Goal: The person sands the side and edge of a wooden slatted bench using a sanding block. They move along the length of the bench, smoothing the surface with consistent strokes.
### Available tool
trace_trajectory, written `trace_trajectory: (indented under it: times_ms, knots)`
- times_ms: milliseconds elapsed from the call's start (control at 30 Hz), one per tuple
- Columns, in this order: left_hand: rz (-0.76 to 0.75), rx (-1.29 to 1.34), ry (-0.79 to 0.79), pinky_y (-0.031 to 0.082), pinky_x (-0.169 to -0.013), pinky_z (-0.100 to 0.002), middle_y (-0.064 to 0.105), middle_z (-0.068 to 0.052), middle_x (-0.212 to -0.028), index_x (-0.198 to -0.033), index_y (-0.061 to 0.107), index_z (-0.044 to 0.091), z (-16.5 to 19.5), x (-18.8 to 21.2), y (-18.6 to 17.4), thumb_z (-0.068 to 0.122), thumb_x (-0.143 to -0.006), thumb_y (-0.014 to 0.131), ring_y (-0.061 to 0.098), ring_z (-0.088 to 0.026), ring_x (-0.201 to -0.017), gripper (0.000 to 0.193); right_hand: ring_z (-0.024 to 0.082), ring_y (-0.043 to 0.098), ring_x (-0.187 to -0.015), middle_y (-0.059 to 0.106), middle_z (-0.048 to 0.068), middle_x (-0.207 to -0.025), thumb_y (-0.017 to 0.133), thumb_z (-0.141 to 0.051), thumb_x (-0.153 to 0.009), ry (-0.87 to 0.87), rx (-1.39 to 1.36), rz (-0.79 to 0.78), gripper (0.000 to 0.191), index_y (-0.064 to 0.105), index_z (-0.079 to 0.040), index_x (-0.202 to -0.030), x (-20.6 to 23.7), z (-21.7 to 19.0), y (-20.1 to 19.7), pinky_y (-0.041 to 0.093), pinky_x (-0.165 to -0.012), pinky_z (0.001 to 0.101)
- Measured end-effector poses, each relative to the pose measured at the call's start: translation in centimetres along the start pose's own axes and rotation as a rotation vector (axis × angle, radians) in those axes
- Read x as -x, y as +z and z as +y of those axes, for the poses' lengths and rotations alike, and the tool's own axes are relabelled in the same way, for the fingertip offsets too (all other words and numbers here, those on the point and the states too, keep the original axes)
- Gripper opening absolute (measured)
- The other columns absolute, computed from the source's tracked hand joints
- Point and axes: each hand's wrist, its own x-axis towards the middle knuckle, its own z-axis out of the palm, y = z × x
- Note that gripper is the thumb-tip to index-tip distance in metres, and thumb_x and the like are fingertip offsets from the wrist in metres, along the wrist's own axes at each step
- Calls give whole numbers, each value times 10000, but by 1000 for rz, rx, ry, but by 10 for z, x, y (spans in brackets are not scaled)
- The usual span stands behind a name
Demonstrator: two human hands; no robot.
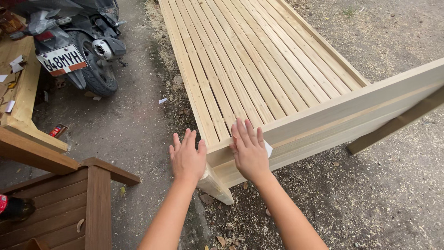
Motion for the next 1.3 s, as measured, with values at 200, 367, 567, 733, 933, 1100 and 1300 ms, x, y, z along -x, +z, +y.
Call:
trace_trajectory:
  times_ms: [200,367,567,733,933,1100,1300]
  knots:
    - [-23,-4,-31,132,-1232,-547,445,-69,-1569,-1393,579,119,4,2,-2,426,-998,458,219,-362,-1528,515,454,114,-1539,291,187,-1656,351,-368,-1095,361,114,-39,538,421,-72,-1539,-25,96,-77,74,-1233,580]
    - [-9,-14,-24,140,-1250,-542,497,-91,-1537,-1356,623,106,7,5,-4,411,-1012,456,260,-357,-1533,489,443,178,-1507,304,224,-1619,447,-389,-1005,-72,174,-309,630,348,-81,-1545,-6,0,-33,88,-1194,643]
    - [-1,-119,-11,156,-1242,-556,472,-99,-1555,-1435,550,111,11,15,-8,403,-1028,419,256,-345,-1536,517,443,287,-1483,332,295,-1576,493,-108,-952,-256,285,-245,625,368,-169,-1562,-8,11,-26,208,-1211,559]
    - [84,-99,-88,103,-1201,-583,320,-115,-1627,-1505,428,107,17,23,-5,391,-1014,414,129,-382,-1531,568,450,246,-1512,330,275,-1608,581,7,-851,262,305,-75,693,412,-60,-1520,-28,118,-84,195,-1202,596]
    - [287,-79,-89,110,-1232,-581,366,-118,-1633,-1514,455,90,14,27,-1,291,-1022,424,155,-379,-1557,533,492,254,-1496,354,356,-1553,545,-10,-885,184,249,-57,597,431,103,-1460,-20,-4,-19,191,-1217,606]
    - [258,8,-159,119,-1225,-576,396,-102,-1607,-1490,474,91,12,26,-4,285,-1002,443,177,-374,-1546,526,415,315,-1481,373,226,-1577,562,-170,-941,-177,-73,-209,631,364,-30,-1524,-3,-70,-6,196,-1180,653]
    - [261,-16,-161,140,-1224,-562,438,-103,-1576,-1452,506,78,17,28,-6,282,-1004,437,217,-376,-1528,496,357,321,-1514,418,137,-1577,571,-28,-891,176,367,-215,655,444,-196,-1511,-28,69,-86,171,-1215,671]
